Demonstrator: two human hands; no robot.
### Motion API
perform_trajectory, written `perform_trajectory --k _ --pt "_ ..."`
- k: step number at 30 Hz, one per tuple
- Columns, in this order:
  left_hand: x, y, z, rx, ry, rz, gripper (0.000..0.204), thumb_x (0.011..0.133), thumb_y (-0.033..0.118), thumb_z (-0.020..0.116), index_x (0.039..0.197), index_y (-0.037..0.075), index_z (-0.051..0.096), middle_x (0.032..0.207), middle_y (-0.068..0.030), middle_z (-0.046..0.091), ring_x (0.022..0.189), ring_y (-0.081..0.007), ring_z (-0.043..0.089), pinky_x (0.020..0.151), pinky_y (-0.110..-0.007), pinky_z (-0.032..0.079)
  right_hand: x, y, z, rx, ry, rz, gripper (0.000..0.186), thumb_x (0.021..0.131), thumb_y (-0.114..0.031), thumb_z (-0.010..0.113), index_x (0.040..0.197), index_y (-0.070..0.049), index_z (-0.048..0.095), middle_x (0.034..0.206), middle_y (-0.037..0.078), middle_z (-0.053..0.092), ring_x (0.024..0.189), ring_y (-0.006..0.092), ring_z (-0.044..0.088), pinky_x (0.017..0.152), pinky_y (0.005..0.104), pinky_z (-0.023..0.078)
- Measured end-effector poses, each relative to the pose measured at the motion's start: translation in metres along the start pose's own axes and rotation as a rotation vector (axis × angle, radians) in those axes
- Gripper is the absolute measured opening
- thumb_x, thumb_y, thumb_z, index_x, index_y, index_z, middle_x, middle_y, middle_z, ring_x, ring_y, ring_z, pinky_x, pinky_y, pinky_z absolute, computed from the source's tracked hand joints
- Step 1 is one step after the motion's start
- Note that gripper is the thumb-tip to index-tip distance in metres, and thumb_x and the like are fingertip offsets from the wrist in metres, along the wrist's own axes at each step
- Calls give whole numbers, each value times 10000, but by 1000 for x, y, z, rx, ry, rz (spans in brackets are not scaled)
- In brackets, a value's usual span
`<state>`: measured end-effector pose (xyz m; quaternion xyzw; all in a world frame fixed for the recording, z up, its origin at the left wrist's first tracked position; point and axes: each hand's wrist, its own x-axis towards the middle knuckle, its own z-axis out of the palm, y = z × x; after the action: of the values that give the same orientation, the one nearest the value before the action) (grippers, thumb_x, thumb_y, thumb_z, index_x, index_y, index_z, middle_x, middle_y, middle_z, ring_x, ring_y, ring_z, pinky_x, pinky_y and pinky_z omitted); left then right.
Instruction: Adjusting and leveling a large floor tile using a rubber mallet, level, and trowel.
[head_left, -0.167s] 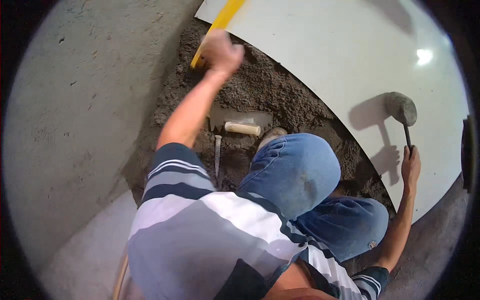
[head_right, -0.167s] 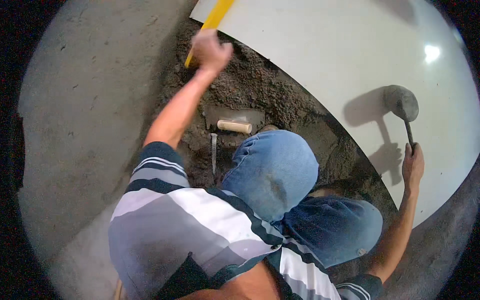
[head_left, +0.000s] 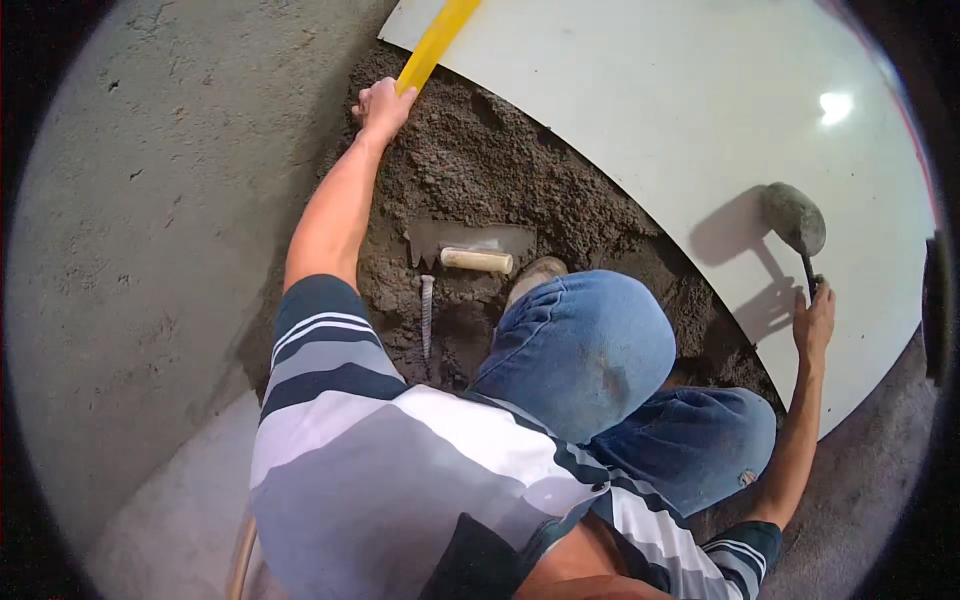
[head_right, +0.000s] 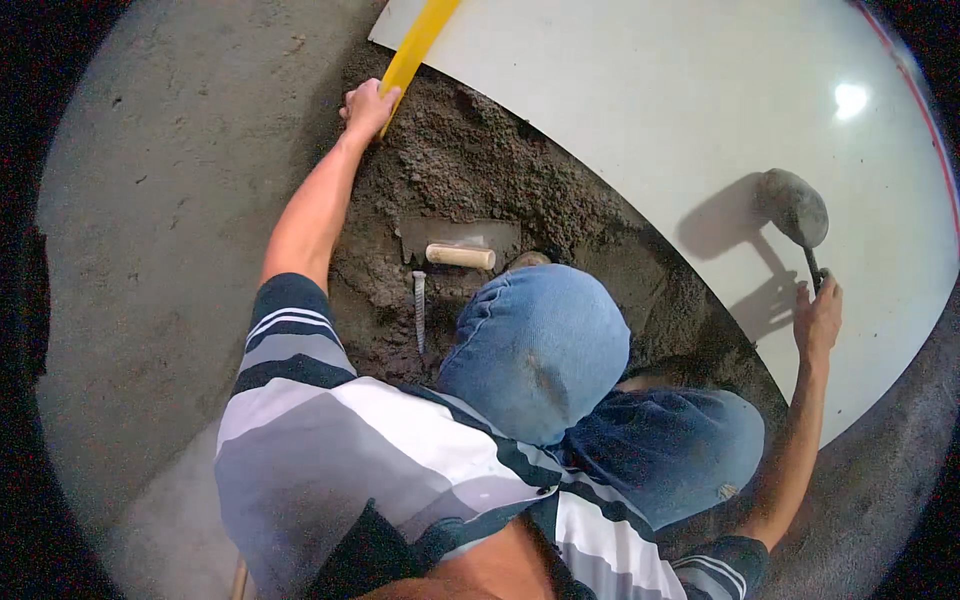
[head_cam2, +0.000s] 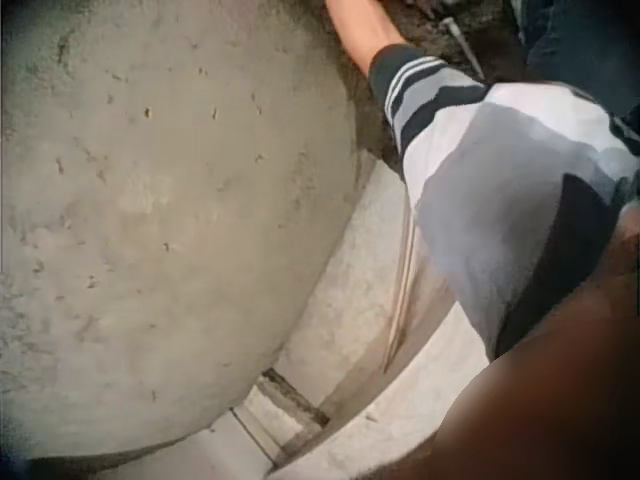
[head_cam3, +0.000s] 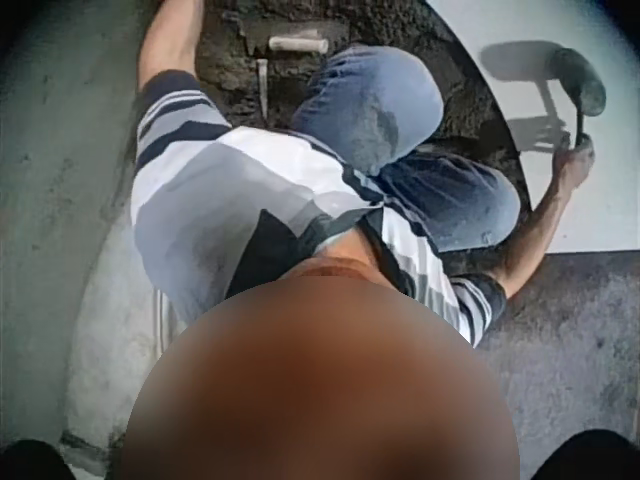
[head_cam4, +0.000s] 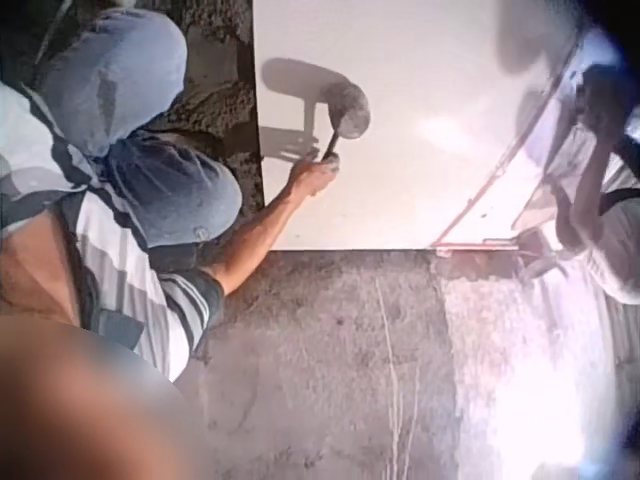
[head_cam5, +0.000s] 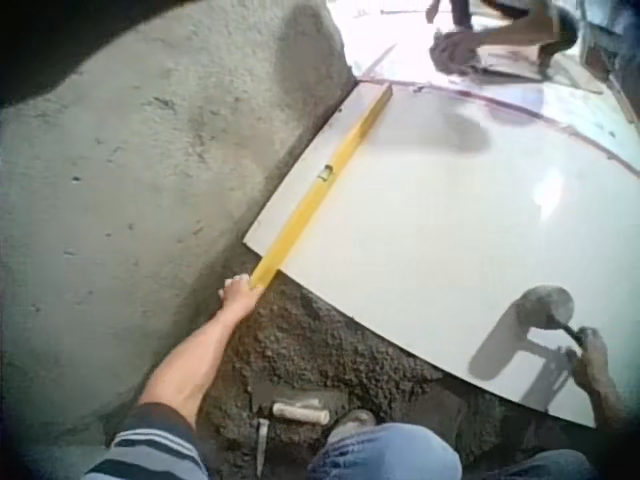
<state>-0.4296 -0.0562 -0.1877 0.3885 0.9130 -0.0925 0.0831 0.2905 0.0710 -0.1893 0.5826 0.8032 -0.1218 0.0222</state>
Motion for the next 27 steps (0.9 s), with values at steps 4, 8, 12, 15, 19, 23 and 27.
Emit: perform_trajectory --k 4,8,12,15,19,23,27 --pt "0 5 15 -146 33 78 417 838 414 532 966 19 563 964 -198 611 917 -378 578 757 -494 422 -6 -22 -20 -89 0 21 363 851 -145 556 1175 -20 449 1070 194 515 959 369 533 792 437 443" --pt "-45 13 -10 -482 91 99 515 903 438 402 740 -19 574 681 -241 572 736 -396 598 656 -444 439 -8 -75 -62 259 207 -18 263 862 -111 557 1093 8 518 1034 164 562 945 299 567 797 369 467" --pt "-125 40 -22 -826 -134 49 546 943 431 359 685 -18 535 566 -79 500 567 -167 463 536 -351 395 33 -176 -72 584 -191 -188 317 894 -259 522 1070 2 562 960 199 616 915 300 592 804 369 461" --pt "-178 77 -35 -972 -94 210 483 959 382 346 704 2 503 579 -29 449 564 -131 395 513 -331 370 64 -256 -58 890 -409 -206 566 915 -397 453 1238 67 424 1126 257 563 1071 330 548 911 366 423" --pt "-219 103 -24 -955 81 395 381 954 287 370 728 -3 469 562 -129 427 530 -164 384 492 -352 361 103 -352 -57 1219 -304 -108 637 886 -494 456 1204 56 418 993 213 597 896 244 603 791 350 476" --pt "-228 100 -39 -844 144 526 373 927 323 421 754 4 507 605 -174 489 534 -338 536 489 -389 402 147 -323 -107 1601 61 -203 519 906 -490 434 1056 -1 524 961 112 614 881 201 583 737 313 476" --pt "-236 30 -21 -694 234 632 402 914 377 429 768 22 548 640 -165 537 590 -358 575 510 -390 441 164 -317 -184 2112 196 -619 419 853 -381 506 1133 -70 528 969 156 621 877 316 606 775 420 508"
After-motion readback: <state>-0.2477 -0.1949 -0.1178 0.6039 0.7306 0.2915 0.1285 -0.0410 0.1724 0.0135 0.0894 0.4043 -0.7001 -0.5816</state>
